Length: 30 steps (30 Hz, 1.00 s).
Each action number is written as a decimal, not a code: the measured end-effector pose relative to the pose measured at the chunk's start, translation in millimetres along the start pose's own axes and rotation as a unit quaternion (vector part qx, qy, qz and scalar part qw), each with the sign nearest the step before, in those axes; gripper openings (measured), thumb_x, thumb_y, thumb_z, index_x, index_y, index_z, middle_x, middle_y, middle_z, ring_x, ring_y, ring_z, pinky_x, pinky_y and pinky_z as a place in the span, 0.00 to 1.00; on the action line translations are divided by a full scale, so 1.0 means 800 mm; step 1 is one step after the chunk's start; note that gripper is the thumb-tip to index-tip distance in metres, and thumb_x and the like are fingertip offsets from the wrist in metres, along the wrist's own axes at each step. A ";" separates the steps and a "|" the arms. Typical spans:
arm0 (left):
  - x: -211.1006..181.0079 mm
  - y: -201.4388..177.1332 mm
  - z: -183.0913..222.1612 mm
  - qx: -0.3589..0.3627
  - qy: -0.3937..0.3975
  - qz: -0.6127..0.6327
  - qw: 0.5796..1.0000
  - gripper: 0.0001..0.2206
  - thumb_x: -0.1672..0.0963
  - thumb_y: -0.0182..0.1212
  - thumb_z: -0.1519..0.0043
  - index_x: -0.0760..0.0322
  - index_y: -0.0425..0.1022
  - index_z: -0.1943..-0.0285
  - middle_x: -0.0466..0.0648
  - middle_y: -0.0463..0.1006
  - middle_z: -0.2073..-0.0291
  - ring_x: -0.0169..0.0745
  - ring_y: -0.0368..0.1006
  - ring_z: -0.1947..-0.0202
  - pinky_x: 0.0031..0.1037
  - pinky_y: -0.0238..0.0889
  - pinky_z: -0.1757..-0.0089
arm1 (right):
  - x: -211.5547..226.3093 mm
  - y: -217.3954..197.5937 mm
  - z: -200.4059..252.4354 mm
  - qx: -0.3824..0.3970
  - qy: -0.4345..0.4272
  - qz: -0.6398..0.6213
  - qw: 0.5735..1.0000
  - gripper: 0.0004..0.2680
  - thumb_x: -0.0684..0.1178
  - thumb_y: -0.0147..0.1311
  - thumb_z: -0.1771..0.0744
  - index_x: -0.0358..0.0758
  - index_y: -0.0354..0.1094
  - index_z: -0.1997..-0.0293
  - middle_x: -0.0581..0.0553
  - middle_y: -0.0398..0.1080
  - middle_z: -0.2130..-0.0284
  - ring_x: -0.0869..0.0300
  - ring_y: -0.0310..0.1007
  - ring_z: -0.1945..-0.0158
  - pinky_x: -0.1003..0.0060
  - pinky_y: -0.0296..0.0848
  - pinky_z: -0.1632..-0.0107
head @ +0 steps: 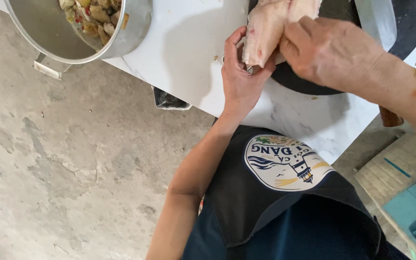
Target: The person cuts a large fish fillet on a round black board, trimming the belly edge with a cleaver and pulling away skin and trimmings by hand, then slices the fillet crosswise into pieces. Trimmings are set aside on the table and in a nearby pot.
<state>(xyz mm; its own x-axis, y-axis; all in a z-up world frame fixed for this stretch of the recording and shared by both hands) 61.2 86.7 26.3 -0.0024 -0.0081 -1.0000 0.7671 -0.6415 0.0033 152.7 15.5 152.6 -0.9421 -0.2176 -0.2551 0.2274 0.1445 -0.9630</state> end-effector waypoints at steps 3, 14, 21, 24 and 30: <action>0.005 -0.002 0.000 -0.011 0.015 0.001 1.000 0.32 0.63 0.71 0.41 0.66 0.59 0.29 0.55 0.80 0.45 0.39 0.79 0.47 0.29 0.76 0.46 | 0.012 0.011 0.001 0.013 -0.051 0.090 0.995 0.06 0.45 0.56 0.36 0.35 0.73 0.60 0.50 0.68 0.68 0.65 0.72 0.66 0.73 0.75 0.60; 0.014 -0.009 -0.002 -0.031 0.038 -0.064 0.997 0.31 0.62 0.72 0.42 0.65 0.61 0.30 0.53 0.79 0.44 0.38 0.79 0.46 0.28 0.75 0.46 | 0.017 0.041 -0.011 0.080 -0.118 0.118 0.983 0.05 0.47 0.54 0.36 0.38 0.72 0.65 0.50 0.69 0.70 0.65 0.74 0.67 0.73 0.76 0.66; 0.025 -0.006 0.001 -0.014 0.012 0.048 0.999 0.32 0.64 0.69 0.40 0.65 0.57 0.27 0.53 0.75 0.41 0.39 0.75 0.42 0.30 0.74 0.42 | -0.019 0.036 -0.018 -0.022 -0.052 -0.160 0.986 0.05 0.47 0.60 0.38 0.38 0.74 0.65 0.50 0.74 0.65 0.60 0.77 0.64 0.69 0.77 0.61; 0.016 -0.001 0.004 -0.002 0.028 0.004 1.000 0.33 0.63 0.70 0.41 0.65 0.57 0.28 0.53 0.78 0.43 0.38 0.77 0.44 0.28 0.73 0.43 | -0.018 0.043 -0.017 0.041 -0.015 -0.175 0.984 0.09 0.54 0.62 0.35 0.40 0.76 0.62 0.51 0.75 0.68 0.62 0.77 0.63 0.67 0.77 0.57; 0.013 0.004 -0.001 0.001 0.018 0.004 1.000 0.32 0.62 0.70 0.40 0.63 0.57 0.28 0.53 0.77 0.43 0.40 0.79 0.46 0.29 0.77 0.43 | -0.008 0.030 -0.012 0.064 0.001 -0.108 0.992 0.05 0.47 0.59 0.35 0.40 0.75 0.60 0.51 0.76 0.66 0.62 0.78 0.62 0.70 0.78 0.58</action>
<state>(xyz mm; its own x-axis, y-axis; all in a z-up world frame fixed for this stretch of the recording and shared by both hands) 64.5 85.0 16.2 0.0269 0.0144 -0.9995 0.7651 -0.6438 0.0113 161.9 29.3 131.8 -0.9729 -0.2274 -0.0420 0.0496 -0.0280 -0.9984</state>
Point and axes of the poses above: each hand's wrist, its own z-axis away from the middle knuckle, its own y-axis out of the palm, x = y × z, the point moved 7 cm from there along -z, towards the middle knuckle
